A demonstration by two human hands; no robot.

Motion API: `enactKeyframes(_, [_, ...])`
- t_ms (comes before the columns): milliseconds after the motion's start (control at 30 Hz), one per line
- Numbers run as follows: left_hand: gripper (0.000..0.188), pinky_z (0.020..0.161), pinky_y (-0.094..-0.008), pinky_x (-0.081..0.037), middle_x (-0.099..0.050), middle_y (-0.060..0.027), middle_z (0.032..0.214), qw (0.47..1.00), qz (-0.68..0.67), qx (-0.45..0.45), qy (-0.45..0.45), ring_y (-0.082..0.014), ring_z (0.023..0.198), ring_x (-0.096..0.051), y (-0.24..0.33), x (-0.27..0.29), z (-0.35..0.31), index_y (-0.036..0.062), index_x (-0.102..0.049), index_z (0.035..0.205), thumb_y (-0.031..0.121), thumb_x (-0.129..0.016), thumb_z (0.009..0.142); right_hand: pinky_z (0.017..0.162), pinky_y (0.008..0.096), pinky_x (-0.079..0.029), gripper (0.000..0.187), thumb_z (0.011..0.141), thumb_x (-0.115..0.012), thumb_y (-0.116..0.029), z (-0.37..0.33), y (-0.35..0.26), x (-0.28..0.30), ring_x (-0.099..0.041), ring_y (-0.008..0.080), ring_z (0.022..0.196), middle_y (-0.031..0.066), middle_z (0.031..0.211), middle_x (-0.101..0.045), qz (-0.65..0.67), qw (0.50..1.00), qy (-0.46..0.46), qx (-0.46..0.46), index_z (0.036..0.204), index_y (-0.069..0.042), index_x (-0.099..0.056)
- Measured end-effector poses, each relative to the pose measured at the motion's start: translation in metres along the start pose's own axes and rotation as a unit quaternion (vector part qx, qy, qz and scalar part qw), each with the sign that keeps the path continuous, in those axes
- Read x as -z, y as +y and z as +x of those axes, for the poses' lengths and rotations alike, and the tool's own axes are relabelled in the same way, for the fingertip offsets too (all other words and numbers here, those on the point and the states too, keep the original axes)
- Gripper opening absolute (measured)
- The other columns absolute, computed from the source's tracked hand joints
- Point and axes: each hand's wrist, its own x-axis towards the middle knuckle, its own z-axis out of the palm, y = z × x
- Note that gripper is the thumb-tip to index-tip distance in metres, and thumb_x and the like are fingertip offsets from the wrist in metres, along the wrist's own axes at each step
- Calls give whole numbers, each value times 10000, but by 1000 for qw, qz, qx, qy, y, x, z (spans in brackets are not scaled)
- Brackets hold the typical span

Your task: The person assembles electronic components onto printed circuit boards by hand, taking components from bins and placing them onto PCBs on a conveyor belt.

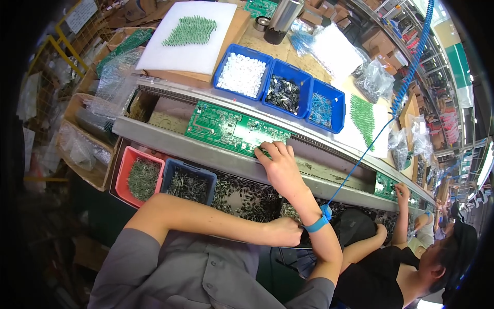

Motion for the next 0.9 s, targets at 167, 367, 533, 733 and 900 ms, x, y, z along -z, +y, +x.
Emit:
enactKeyframes(167, [121,548,-317,-446,-523,-50,723,989,-2,-37,142,-192,693,-551,22,71,-33,66,-578,633,172,-590,690,754,367,-403,335,738,-606,20,0,-14,15,-530,264,906,91,983,-601,4,1000,-8,-29,1066,-37,-636])
enactKeyframes(367, [109,664,-373,-489,-564,-103,834,972,-90,133,169,-287,794,-584,-39,181,-120,62,-596,871,58,-596,762,691,362,-401,269,585,-631,-75,-2,-59,19,-535,258,785,80,774,-559,84,996,-7,13,853,-50,-620])
enactKeyframes(533, [95,704,-368,-478,-580,-144,860,925,-94,315,188,-325,813,-586,-100,195,-166,-6,-598,873,-51,-602,788,661,318,-464,118,664,-592,-135,22,-119,-10,-562,209,742,49,738,-553,128,977,-14,171,750,-55,-575])
enactKeyframes(733, [98,741,-400,-481,-599,-129,858,929,38,327,169,-322,849,-584,-131,169,-185,7,-638,870,-3,-624,774,652,317,-424,99,699,-610,-179,42,-160,-56,-611,195,762,31,716,-636,67,978,-40,193,686,-116,-684])
enactKeyframes(900, [116,732,-394,-487,-610,-124,863,935,53,313,160,-317,838,-591,-135,166,-185,10,-656,875,-9,-643,761,663,320,-433,96,696,-609,-178,44,-161,-61,-618,194,718,35,689,-640,77,976,-39,202,682,-118,-684])
